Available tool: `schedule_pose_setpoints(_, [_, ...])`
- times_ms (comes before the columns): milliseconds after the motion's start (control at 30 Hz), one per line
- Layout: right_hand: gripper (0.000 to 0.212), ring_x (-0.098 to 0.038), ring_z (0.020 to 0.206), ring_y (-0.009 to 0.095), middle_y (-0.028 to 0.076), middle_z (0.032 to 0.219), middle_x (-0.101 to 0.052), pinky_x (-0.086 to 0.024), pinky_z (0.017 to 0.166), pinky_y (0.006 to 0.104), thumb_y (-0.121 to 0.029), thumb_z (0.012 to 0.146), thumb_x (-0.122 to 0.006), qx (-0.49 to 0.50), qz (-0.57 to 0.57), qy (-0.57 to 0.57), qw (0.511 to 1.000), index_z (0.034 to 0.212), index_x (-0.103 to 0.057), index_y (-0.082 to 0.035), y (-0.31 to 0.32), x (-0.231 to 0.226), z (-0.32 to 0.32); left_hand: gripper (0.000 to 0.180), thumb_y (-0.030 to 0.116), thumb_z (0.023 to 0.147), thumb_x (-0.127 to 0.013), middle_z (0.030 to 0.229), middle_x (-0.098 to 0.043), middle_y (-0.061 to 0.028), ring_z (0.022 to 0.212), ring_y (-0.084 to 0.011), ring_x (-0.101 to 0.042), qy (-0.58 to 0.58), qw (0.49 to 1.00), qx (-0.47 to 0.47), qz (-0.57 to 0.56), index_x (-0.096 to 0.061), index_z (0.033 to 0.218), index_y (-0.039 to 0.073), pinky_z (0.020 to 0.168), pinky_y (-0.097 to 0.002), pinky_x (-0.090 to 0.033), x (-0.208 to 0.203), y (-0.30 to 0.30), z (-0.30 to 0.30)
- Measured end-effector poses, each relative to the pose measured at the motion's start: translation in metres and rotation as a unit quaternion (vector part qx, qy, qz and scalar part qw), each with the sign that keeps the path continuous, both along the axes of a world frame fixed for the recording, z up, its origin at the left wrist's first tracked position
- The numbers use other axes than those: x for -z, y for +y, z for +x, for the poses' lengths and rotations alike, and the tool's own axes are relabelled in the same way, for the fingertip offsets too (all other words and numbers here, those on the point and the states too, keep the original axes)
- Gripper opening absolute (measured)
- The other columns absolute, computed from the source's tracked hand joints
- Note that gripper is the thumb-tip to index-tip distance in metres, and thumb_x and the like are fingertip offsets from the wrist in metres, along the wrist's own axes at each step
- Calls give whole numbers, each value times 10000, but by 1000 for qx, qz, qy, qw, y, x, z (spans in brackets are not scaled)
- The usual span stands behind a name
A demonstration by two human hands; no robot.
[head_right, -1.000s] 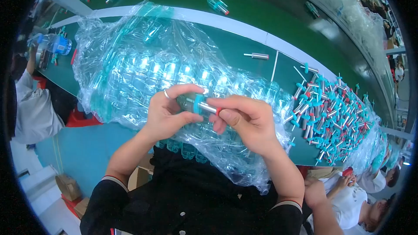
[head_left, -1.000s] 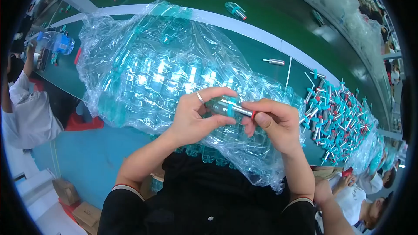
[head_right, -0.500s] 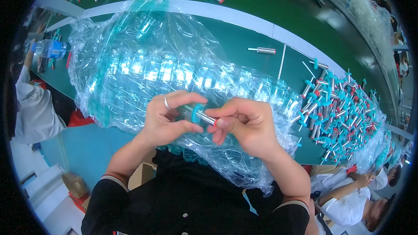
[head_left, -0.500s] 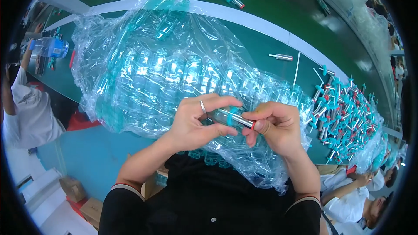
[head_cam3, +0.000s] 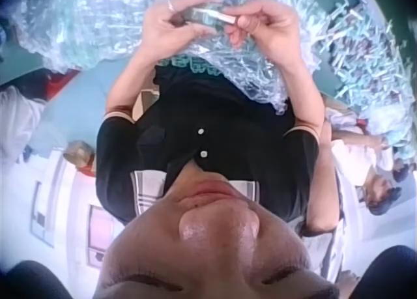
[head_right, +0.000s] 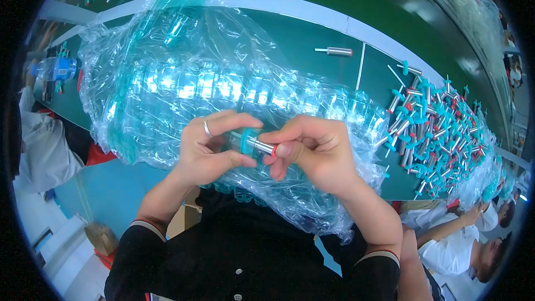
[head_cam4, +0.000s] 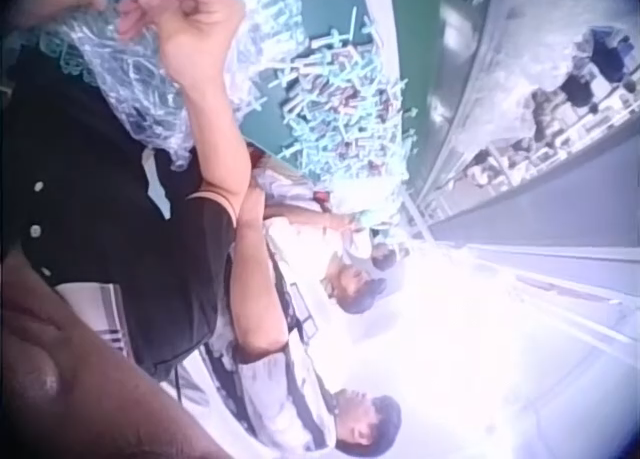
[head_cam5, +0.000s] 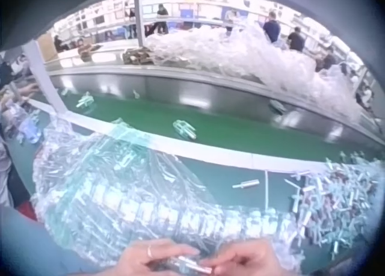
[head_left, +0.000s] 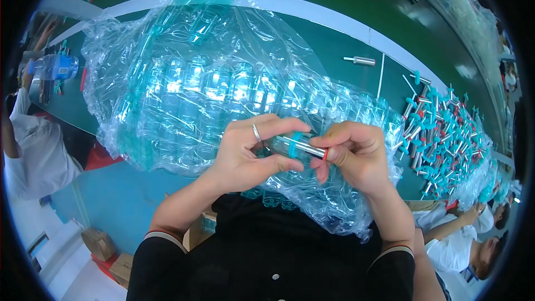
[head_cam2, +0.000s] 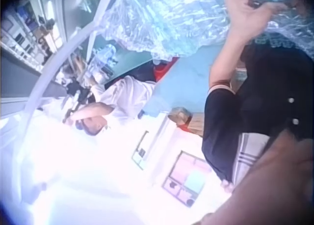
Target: The person assembles small electronic components by hand, inserting metal pins into plastic housings at a factory workstation.
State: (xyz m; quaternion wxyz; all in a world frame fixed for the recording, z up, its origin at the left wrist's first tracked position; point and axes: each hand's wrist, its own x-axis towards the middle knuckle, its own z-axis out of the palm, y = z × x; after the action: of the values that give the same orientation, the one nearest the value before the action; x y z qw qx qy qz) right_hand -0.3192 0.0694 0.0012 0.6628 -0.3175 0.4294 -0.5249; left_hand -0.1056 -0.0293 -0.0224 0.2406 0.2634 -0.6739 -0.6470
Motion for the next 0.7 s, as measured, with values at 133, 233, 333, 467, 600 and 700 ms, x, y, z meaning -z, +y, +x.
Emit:
schedule_pose_setpoints(133, [151, -721, 715, 220, 184, 874, -717, -615, 642, 330, 41, 965, -617, 7, 7, -2, 1000, 1096, -687, 68, 0, 1, 7, 477, 56, 720, -861, 907, -699, -27, 629, -71, -523, 22, 999, -9, -38, -735, 1179, 94, 539, -243, -388, 5, -1, 3])
schedule_pose_setpoints(233, [166, -721, 746, 222, 173, 897, -713, -617, 657, 334, 43, 973, -606, 8, -8, -15, 1000, 1116, -686, 65, 0, 0, 7, 491, 32, 729, -853, 933, -707, -24, 675, -64, -556, 23, 1000, 6, -2, -720, 1199, 85, 572, -232, -418, 8, -1, 4])
schedule_pose_setpoints(333, [218, -710, 748, 210, 156, 915, -712, -601, 658, 318, 37, 927, -676, 14, -14, 20, 1000, 1143, -689, 55, -3, -15, 12, 521, -23, 754, -821, 1013, -714, -45, 808, -72, -631, 83, 990, 1, 117, -679, 1250, 50, 664, -225, -490, 3, 5, 3])
schedule_pose_setpoints(467, [380, -677, 685, 186, 129, 820, -702, -518, 605, 283, -79, 794, -840, 4, -195, 362, 912, 1130, -701, 32, -5, -30, 18, 549, -90, 789, -768, 1171, -692, -101, 1043, -121, -666, 117, 974, 31, 190, -622, 1309, 5, 841, -258, -550, 6, 6, 8])
schedule_pose_setpoints(600, [324, -662, 626, 181, 114, 788, -687, -502, 540, 271, -18, 778, -832, 41, -228, 440, 867, 1073, -704, 16, -7, -33, 18, 533, -70, 786, -780, 1112, -706, -60, 876, -49, -638, 115, 973, 21, 197, -638, 1292, 15, 711, -213, -521, 4, 7, -2])
schedule_pose_setpoints(700, [293, -665, 603, 169, 103, 776, -687, -491, 506, 259, 4, 788, -821, 58, -258, 479, 837, 1055, -702, 18, -6, -27, 17, 517, -69, 785, -777, 983, -716, -3, 650, 26, -518, 97, 980, 19, 172, -656, 1277, 31, 562, -173, -432, 11, 5, -3])
